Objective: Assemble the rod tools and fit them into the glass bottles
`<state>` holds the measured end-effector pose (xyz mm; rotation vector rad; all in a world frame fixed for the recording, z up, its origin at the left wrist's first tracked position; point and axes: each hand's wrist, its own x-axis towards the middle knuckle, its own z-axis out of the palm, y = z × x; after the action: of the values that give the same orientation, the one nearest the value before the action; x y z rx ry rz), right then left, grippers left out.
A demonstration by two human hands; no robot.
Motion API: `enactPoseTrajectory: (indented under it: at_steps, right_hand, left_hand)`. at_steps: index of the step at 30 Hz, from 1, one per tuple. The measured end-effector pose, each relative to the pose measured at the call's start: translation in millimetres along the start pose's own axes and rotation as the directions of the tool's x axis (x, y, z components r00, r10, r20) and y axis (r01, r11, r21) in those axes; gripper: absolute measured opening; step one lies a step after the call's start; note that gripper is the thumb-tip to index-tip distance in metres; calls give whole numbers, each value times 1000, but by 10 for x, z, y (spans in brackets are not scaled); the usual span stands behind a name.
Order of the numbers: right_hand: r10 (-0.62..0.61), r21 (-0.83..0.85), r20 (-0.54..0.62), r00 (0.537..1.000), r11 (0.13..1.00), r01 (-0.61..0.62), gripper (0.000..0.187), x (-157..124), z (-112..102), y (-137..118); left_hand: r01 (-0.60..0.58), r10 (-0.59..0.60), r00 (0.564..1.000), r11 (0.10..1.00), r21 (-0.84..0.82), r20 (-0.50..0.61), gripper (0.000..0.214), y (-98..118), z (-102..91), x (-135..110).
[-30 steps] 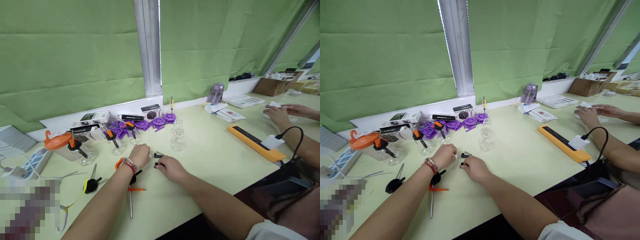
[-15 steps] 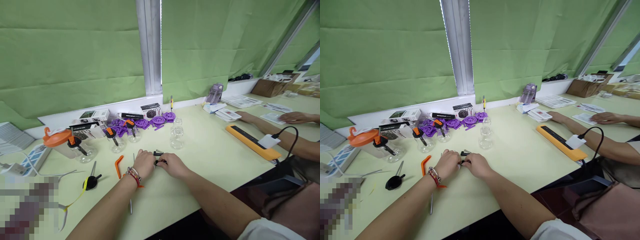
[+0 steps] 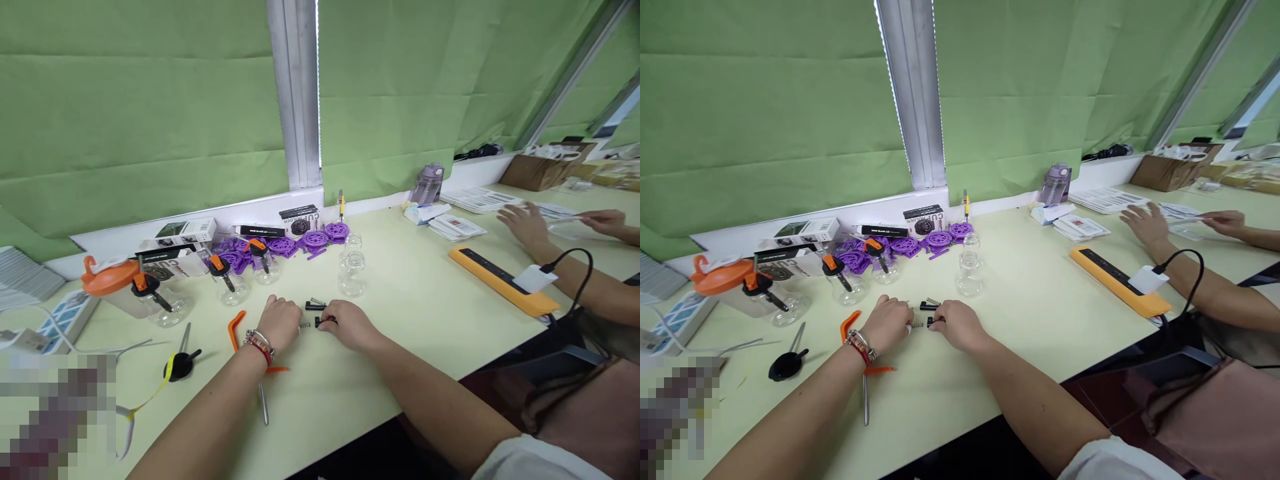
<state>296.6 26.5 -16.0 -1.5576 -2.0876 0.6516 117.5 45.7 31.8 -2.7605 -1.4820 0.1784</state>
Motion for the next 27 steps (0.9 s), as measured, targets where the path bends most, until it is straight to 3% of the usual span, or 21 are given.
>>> enactPoseTrajectory:
  at_steps: [10,15,18,23,27]
  right_hand:
    - [-70,-55,-73,995,996,66,13,26,152,-106]
    - [3,218,-242,970,975,51,20,119,137,-64]
    - [106,437,-171,979,899,-21,28,229,112,-12]
    - [246,653,63,967,723,-226,15,393,68,22]
    - [271,632,-4,963,747,-207,12,449,35,109]
  left_hand:
    - [39,-39,997,999,5,-60,16,-142,-109,70]
    - [58,-59,996,998,-27,-63,19,-138,-127,113]
    - [56,-60,996,997,-56,-59,19,-82,-149,162]
    - [51,-58,995,995,-90,-77,20,10,-185,288]
    - [65,-76,991,993,-103,-109,19,21,-139,355]
